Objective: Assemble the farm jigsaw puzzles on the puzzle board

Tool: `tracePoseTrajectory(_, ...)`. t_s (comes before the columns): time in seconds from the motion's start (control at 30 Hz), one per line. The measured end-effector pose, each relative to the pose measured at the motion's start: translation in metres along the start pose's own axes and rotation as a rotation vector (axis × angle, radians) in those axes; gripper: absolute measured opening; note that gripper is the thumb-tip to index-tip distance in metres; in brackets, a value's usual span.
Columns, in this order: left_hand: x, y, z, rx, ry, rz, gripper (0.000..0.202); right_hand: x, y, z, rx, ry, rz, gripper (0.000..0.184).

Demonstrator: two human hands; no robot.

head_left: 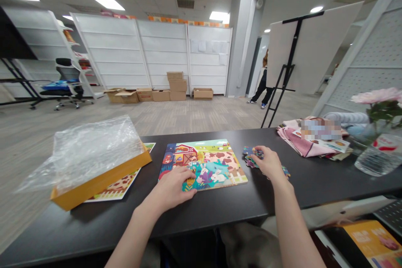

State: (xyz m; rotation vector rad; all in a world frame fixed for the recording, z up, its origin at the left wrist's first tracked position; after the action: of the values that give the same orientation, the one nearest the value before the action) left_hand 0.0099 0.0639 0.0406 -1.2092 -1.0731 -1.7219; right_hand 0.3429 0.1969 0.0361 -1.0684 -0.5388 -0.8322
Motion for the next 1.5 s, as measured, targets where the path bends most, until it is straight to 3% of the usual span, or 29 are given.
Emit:
tracePoseTrajectory(0.33, 0.001, 0.003, 0.001, -0.016, -0.007, -0.040, 0.028, 0.002, -0.004, 0.000, -0.003, 0.002, 0.006, 0.031)
tracePoseTrajectory(0.53, 0.004, 0.006, 0.001, -0.019, -0.013, -0.048, 0.026, 0.014, -0.010, -0.008, -0.076, 0.008, 0.173, 0.034)
tracePoseTrajectory(0.77, 0.002, 0.001, -0.001, -0.016, 0.006, -0.073, 0.028, 0.044, -0.013, -0.018, -0.217, 0.031, 0.336, 0.033)
tracePoseTrajectory(0.93, 0.009, 0.001, 0.000, -0.002, 0.058, -0.159, 0.029, 0.060, -0.012, -0.021, -0.222, 0.113, 0.515, 0.041)
tracePoseTrajectory(1.0, 0.015, 0.004, 0.004, 0.016, 0.114, -0.208, 0.024, 0.052, -0.024, -0.022, -0.190, 0.069, 0.688, 0.047)
tracePoseTrajectory(1.1, 0.018, 0.011, 0.013, 0.059, 0.173, -0.348, 0.023, 0.027, -0.070, -0.026, -0.058, -0.138, 0.965, 0.050)
tracePoseTrajectory(1.27, 0.005, 0.025, 0.036, 0.149, 0.135, -0.899, 0.039, -0.004, -0.137, -0.040, 0.112, -0.405, 1.168, 0.037)
tracePoseTrajectory(1.37, 0.004, 0.031, 0.046, 0.169, 0.116, -1.109, 0.049, -0.014, -0.149, -0.044, 0.146, -0.471, 1.182, 0.035)
tracePoseTrajectory(1.5, 0.010, 0.028, 0.049, 0.207, 0.172, -1.158, 0.054, -0.021, -0.145, -0.043, 0.106, -0.486, 1.182, 0.038)
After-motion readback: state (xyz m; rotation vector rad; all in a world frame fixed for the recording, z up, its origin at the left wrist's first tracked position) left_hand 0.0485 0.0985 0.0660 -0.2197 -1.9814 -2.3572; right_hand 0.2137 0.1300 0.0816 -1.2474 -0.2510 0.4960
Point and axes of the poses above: each hand's wrist, its own z-axis towards the middle knuckle, its own x-axis out of the back of the hand, y = z × x, the point moved 9 cm from there along z, towards the middle knuckle, and after that the axes turned 10 degrees about z, right-handed, at the moved point
